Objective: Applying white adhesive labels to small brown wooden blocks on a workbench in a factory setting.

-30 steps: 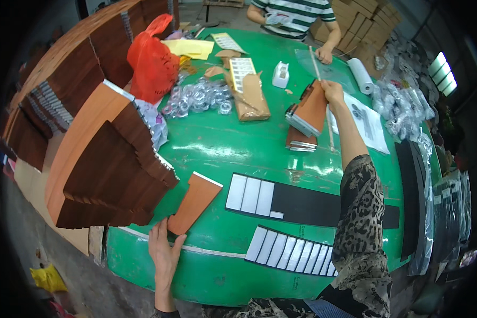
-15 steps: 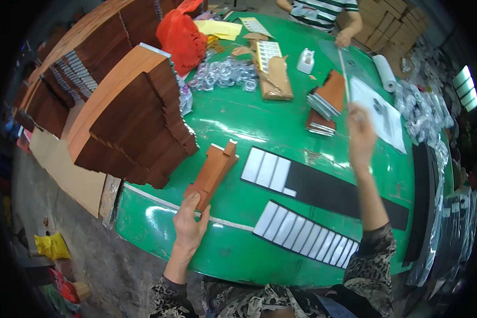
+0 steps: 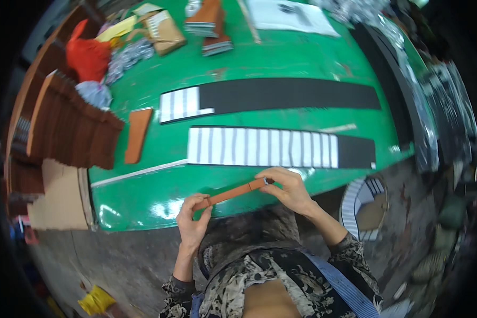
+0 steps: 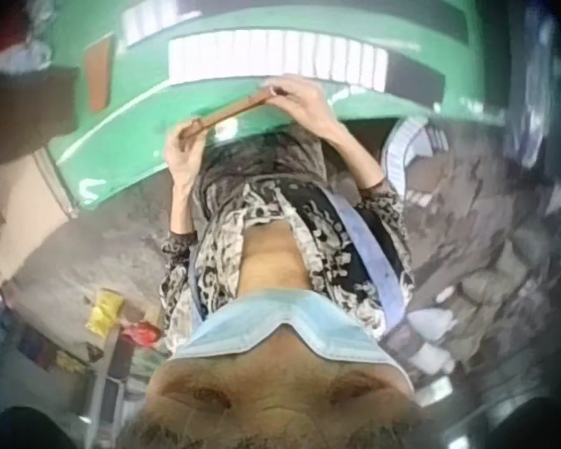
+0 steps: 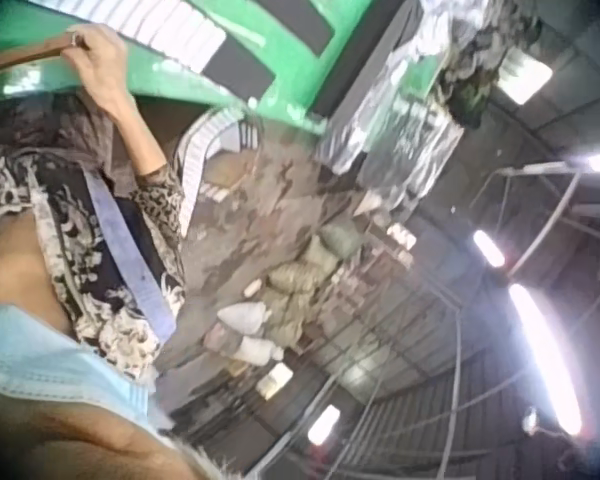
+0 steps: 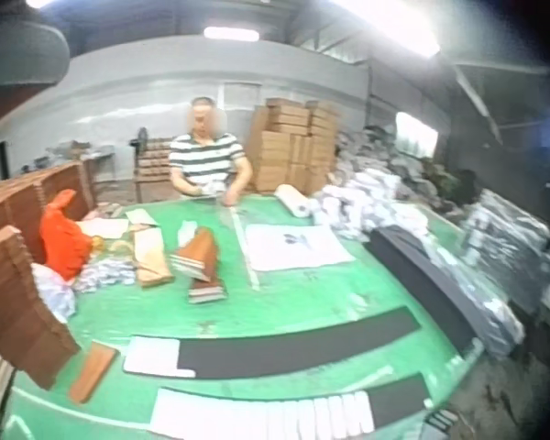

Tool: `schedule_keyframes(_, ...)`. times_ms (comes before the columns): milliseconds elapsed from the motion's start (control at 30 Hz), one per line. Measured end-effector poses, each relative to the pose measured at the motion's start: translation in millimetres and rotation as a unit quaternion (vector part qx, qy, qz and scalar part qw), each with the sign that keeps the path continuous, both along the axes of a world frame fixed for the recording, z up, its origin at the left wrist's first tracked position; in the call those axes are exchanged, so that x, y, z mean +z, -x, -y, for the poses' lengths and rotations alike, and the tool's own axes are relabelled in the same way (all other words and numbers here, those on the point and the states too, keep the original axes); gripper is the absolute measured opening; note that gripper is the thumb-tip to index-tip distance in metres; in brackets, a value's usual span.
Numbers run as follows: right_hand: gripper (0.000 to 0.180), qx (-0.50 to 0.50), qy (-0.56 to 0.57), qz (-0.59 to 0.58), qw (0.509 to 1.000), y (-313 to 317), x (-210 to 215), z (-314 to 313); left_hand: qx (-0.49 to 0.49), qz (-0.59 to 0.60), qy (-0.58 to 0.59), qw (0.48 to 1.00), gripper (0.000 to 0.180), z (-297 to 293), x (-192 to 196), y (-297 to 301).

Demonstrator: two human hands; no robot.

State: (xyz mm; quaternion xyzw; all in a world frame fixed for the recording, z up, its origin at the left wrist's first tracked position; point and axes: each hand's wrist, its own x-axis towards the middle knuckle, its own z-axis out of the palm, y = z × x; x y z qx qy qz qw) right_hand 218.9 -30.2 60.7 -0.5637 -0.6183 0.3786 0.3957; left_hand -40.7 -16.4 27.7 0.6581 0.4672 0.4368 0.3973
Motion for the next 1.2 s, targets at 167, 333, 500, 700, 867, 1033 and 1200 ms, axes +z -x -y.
schedule_keyframes(167,0.028,-0.065,-0.019,-0.035,0.997,-23.9,-13.0,31.3,-0.291,-0.054,0.154,0.943,0.045,-2.2,22.4,-7.3)
schedule_keyframes(333,0.037,0.099,0.065,-0.146,0.982,-16.7,-29.1,15.1,-0.309,-0.091,0.091,0.942,0.051,-15.1,48.0,-47.9)
schedule_keyframes(500,0.046,0.159,0.17,-0.413,0.881,13.8,-35.5,10.2,-0.408,-0.077,0.095,0.905,0.063,-35.0,53.8,-47.8)
schedule_keyframes(700,0.044,0.14,0.169,-0.341,0.914,20.1,-54.1,22.0,-0.466,-0.13,0.053,0.874,0.052,-39.0,29.0,-33.6)
schedule_keyframes(867,0.026,-0.054,0.095,-0.04,0.993,-72.8,-7.5,38.2,-0.264,-0.062,0.088,0.959,0.04,-38.8,16.3,21.6)
schedule_keyframes(1033,0.038,-0.126,-0.044,0.367,0.921,-186.8,-16.2,60.0,-0.104,-0.068,0.083,0.989,0.032,-34.8,17.6,36.1)
schedule_keyframes(1200,0.05,-0.096,-0.019,0.427,0.899,-201.6,-18.4,63.7,-0.081,-0.135,0.139,0.978,0.027,-37.5,19.6,38.6)
